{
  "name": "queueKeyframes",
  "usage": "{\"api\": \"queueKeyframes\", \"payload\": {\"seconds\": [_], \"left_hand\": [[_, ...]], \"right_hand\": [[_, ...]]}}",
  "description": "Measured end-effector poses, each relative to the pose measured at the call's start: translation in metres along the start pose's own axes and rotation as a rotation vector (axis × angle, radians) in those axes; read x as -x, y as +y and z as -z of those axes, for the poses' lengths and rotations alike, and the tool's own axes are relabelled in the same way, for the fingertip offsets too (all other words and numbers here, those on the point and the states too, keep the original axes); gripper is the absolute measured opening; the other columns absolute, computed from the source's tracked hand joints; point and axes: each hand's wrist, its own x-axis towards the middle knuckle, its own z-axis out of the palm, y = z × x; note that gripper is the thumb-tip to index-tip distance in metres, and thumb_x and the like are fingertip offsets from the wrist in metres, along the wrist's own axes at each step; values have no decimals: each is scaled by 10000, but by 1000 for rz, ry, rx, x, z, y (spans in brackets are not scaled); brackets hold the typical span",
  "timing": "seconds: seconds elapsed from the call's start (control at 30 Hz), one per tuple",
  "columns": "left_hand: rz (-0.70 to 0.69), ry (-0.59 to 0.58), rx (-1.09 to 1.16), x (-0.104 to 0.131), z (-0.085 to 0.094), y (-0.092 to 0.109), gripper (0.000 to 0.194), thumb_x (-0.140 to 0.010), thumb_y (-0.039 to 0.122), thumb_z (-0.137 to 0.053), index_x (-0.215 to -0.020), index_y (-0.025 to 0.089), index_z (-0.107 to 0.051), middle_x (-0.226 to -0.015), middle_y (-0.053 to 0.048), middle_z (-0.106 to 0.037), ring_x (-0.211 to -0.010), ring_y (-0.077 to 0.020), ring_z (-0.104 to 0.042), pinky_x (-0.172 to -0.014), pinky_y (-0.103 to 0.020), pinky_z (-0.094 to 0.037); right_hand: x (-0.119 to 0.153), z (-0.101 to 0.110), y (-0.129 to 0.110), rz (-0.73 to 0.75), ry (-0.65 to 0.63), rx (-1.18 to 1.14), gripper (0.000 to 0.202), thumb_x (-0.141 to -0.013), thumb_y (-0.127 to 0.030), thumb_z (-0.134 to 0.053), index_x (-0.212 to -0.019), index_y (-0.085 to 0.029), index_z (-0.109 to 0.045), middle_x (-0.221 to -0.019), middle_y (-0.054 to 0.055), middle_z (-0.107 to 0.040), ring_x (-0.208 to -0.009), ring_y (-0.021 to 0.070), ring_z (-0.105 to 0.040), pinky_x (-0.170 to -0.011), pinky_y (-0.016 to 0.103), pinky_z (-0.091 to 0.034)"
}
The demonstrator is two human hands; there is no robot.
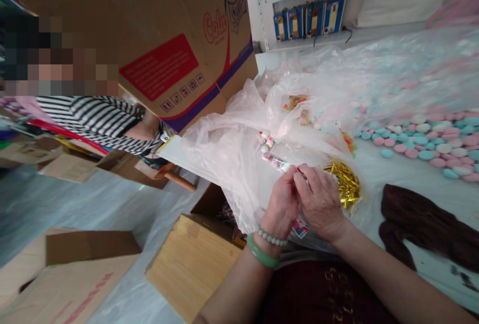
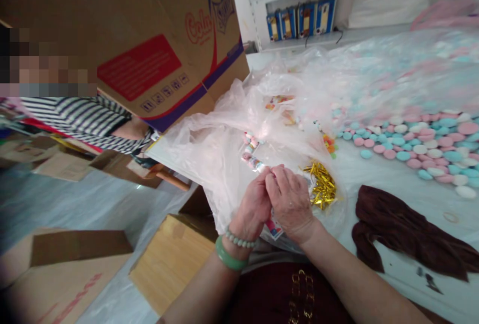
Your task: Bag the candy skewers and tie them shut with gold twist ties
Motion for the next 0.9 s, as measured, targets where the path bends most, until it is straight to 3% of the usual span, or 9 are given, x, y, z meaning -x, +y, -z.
{"api": "queueKeyframes", "payload": {"seconds": [0.13,0.3,0.37,0.43,0.5,0.6,0.7,0.83,0.9], "left_hand": [[48,-47,79,2,-5,-8,117,-778,253,-659,-734,148,-629,-729,-3,-610,-684,-107,-577,-782,-246,-500],[-14,-30,15,7,3,-4,229,-716,218,-715,-935,160,-683,-795,-1,-634,-676,-91,-575,-689,-218,-475],[-28,-124,-108,9,8,1,318,-722,267,-725,-1027,186,-688,-824,-6,-650,-663,-91,-567,-683,-229,-467],[-66,-231,-302,12,10,10,325,-724,302,-733,-1024,179,-704,-863,-28,-675,-752,-119,-595,-755,-254,-466],[-164,-271,-484,15,10,20,298,-705,302,-754,-970,169,-719,-882,-30,-690,-843,-141,-604,-830,-272,-449],[-323,-237,-627,16,9,34,210,-769,352,-692,-811,146,-704,-909,-45,-694,-896,-152,-604,-856,-279,-437],[-348,-197,-655,18,9,38,296,-820,409,-622,-698,140,-638,-775,-34,-656,-707,-116,-602,-727,-257,-456],[-124,-247,-742,20,7,23,349,-834,469,-577,-691,151,-597,-605,6,-558,-441,-77,-457,-485,-237,-358],[-266,-104,-883,22,7,12,334,-845,441,-567,-670,160,-607,-566,18,-523,-449,-80,-422,-481,-235,-326]], "right_hand": [[-8,-4,4,-103,-74,-168,208,-918,-177,-467,-783,-184,-625,-893,99,-693,-844,228,-578,-806,384,-395],[-22,-6,6,-881,-262,-1066,125,-768,-243,-568,-649,-207,-577,-616,5,-561,-581,150,-498,-589,299,-406],[-25,-7,9,-1154,-394,-1495,64,-670,-213,-624,-650,-207,-563,-585,-29,-525,-495,105,-434,-506,259,-376],[-25,-7,14,-1315,-457,-1688,108,-608,-190,-656,-683,-208,-580,-582,-49,-526,-443,73,-372,-450,229,-330],[-24,-4,18,-1282,-462,-1679,126,-605,-210,-676,-714,-199,-614,-616,-38,-565,-457,75,-406,-452,230,-341],[-25,3,20,-1023,-303,-1343,93,-658,-257,-686,-706,-191,-641,-709,-2,-625,-645,135,-551,-577,263,-433],[-33,11,17,-864,-145,-1195,219,-660,-253,-704,-871,-231,-650,-883,-2,-667,-795,164,-583,-666,282,-467],[-43,8,5,-952,-211,-1442,285,-679,-267,-673,-951,-219,-603,-790,-15,-659,-558,117,-524,-518,262,-431],[-44,2,1,-1047,-96,-1468,232,-645,-236,-677,-852,-194,-581,-717,-28,-634,-555,110,-534,-527,249,-435]]}}
